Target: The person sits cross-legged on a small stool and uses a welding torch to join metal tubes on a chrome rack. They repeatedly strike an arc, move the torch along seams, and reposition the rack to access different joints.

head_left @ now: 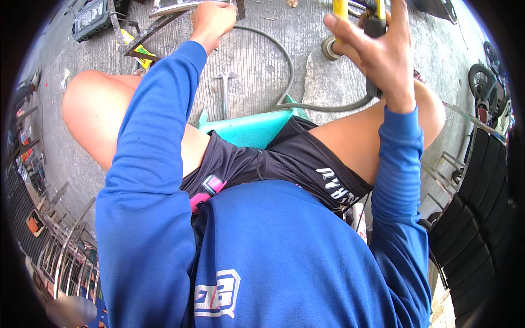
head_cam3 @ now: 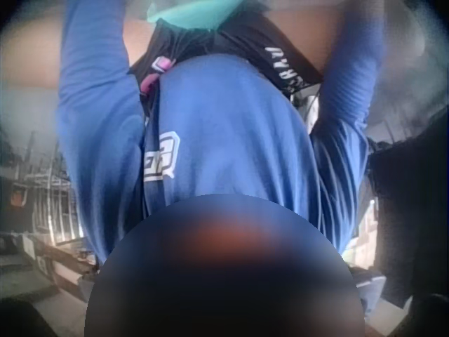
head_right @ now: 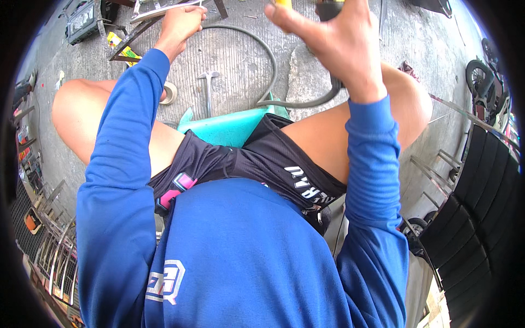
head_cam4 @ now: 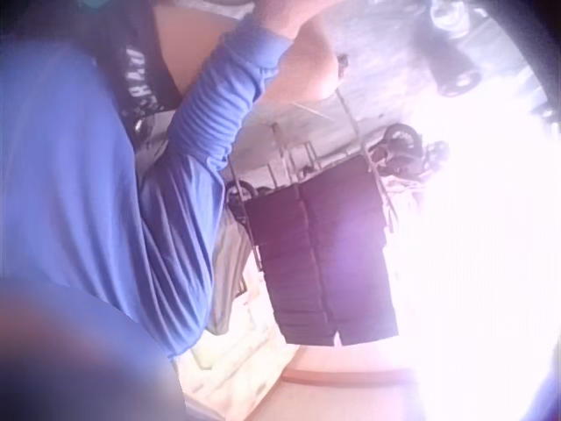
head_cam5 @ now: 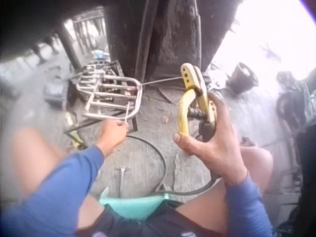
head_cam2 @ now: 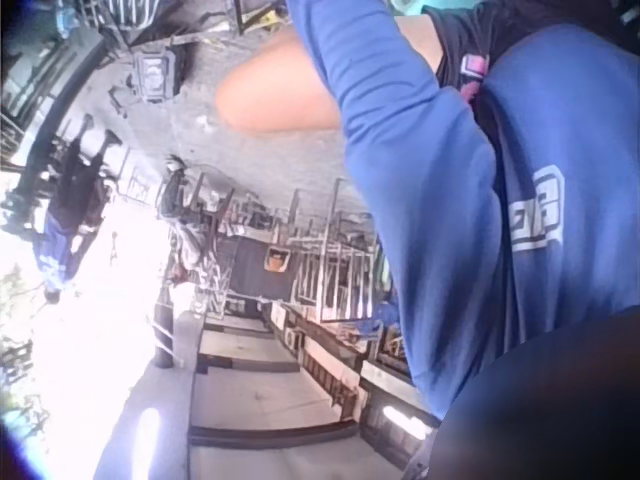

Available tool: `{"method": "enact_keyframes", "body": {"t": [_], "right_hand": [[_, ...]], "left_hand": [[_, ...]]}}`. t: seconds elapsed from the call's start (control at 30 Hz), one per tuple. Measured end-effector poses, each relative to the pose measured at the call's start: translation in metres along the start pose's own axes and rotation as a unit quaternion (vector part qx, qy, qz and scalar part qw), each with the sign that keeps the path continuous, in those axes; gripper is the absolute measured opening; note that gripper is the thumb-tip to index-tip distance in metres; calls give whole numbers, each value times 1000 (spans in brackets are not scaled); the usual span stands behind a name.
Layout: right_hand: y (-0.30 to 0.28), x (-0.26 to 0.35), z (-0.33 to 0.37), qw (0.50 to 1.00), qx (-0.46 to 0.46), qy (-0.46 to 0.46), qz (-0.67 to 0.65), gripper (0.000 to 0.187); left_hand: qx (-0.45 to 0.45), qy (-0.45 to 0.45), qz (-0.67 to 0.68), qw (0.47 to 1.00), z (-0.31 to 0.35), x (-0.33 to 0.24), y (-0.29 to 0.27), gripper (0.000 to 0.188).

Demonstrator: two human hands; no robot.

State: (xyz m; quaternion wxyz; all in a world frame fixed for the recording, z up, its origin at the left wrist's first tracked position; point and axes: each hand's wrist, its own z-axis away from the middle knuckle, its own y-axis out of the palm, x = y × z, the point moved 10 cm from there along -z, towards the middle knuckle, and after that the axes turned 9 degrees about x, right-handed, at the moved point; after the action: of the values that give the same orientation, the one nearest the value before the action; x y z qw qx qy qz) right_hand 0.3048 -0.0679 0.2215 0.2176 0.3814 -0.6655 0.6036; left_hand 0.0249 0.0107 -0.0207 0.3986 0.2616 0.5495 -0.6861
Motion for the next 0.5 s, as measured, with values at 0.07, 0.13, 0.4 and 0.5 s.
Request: {"method": "enact_keyframes", "body": {"t": [0.07, 0.13, 0.4, 0.5], "right_hand": [[0, -1, 11, 1000, 6, -23, -20, 109], [2, -15, 20, 996, 29, 50, -69, 111], [13, -9, 56, 997, 29, 69, 16, 102], [21, -15, 58, 997, 20, 35, 66, 102]], "left_hand": [[59, -33, 47, 997, -1, 9, 12, 22], [80, -51, 37, 995, 1, 12, 18, 24], [52, 0, -128, 990, -9, -12, 9, 36], [64, -25, -167, 984, -13, -8, 11, 30]]}}
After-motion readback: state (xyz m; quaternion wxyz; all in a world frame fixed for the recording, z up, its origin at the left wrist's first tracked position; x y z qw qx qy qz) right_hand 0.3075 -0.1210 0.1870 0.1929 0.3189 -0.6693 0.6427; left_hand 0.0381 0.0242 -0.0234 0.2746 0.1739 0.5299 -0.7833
